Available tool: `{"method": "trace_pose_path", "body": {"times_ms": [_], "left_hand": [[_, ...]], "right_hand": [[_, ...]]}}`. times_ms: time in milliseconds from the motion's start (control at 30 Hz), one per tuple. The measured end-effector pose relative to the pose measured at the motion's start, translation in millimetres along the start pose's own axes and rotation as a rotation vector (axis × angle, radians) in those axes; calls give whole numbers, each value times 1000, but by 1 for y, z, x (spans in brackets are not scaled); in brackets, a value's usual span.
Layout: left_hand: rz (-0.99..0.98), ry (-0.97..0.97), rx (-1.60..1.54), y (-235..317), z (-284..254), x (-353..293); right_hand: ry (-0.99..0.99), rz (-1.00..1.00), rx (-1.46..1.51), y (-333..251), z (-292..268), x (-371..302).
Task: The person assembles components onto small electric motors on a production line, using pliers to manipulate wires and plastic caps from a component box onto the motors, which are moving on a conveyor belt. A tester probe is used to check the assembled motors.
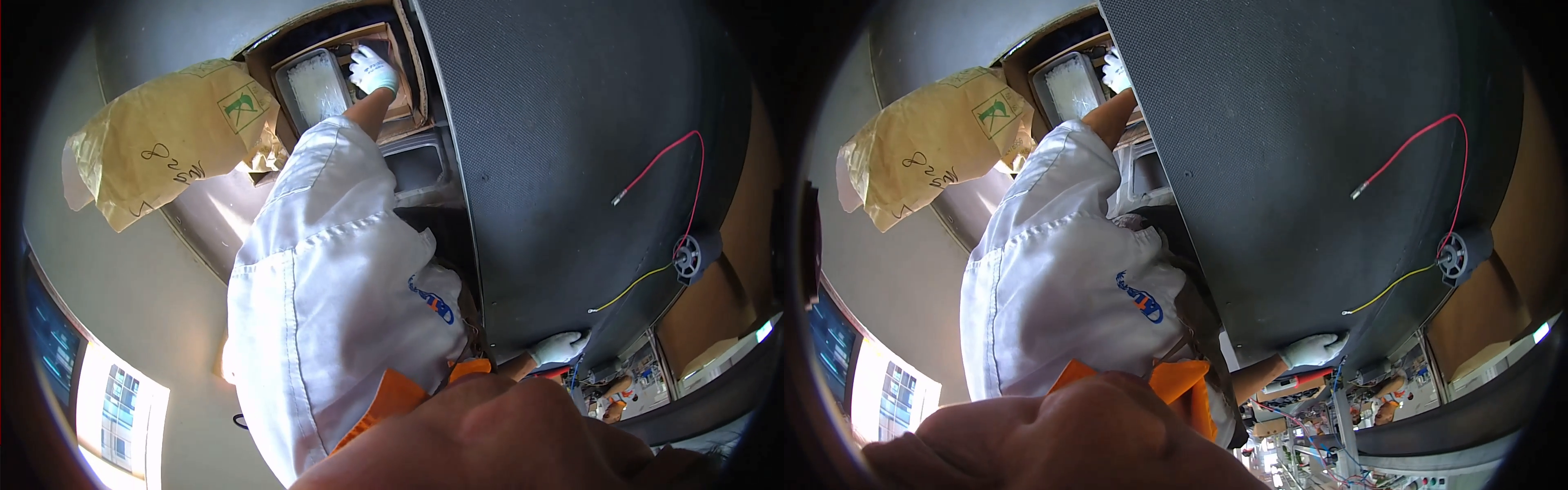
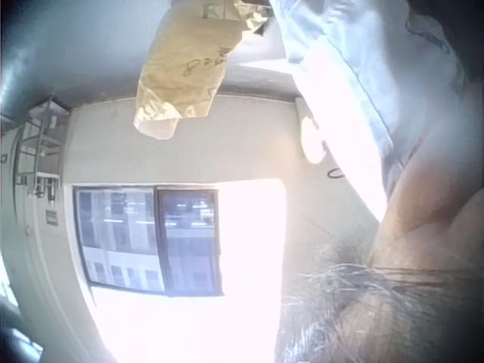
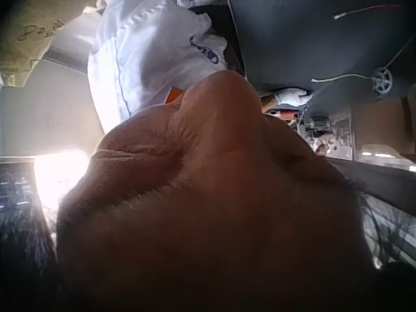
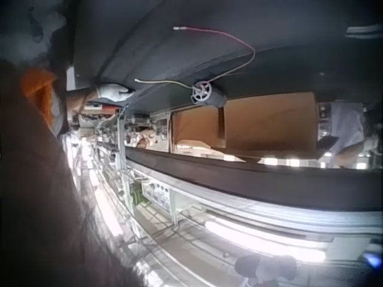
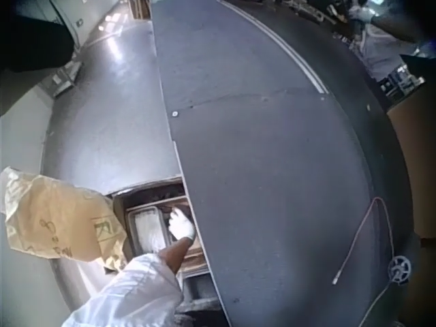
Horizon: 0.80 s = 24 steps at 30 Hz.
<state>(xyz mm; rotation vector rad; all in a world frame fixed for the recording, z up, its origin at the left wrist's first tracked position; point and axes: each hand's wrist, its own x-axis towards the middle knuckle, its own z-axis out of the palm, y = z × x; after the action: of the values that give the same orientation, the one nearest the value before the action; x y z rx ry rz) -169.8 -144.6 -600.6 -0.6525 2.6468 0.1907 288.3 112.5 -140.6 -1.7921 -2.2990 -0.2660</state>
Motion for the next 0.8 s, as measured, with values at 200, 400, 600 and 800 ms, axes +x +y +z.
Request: {"method": "trace_pose_path", "body": {"times_ms": [200, 400, 600, 800], "left_hand": [[4, -37, 82, 17, -14, -9], [12, 24, 74, -1, -24, 3], [94, -243, -141, 36, -29, -66], [707, -141, 372, -64, -80, -24]], "right_hand": [[-6, 5, -32, -8, -13, -4], [-35, 25, -12, -7, -13, -6], [64, 82, -44, 19, -21, 14], [-9, 107, 50, 10, -7, 4]]}}
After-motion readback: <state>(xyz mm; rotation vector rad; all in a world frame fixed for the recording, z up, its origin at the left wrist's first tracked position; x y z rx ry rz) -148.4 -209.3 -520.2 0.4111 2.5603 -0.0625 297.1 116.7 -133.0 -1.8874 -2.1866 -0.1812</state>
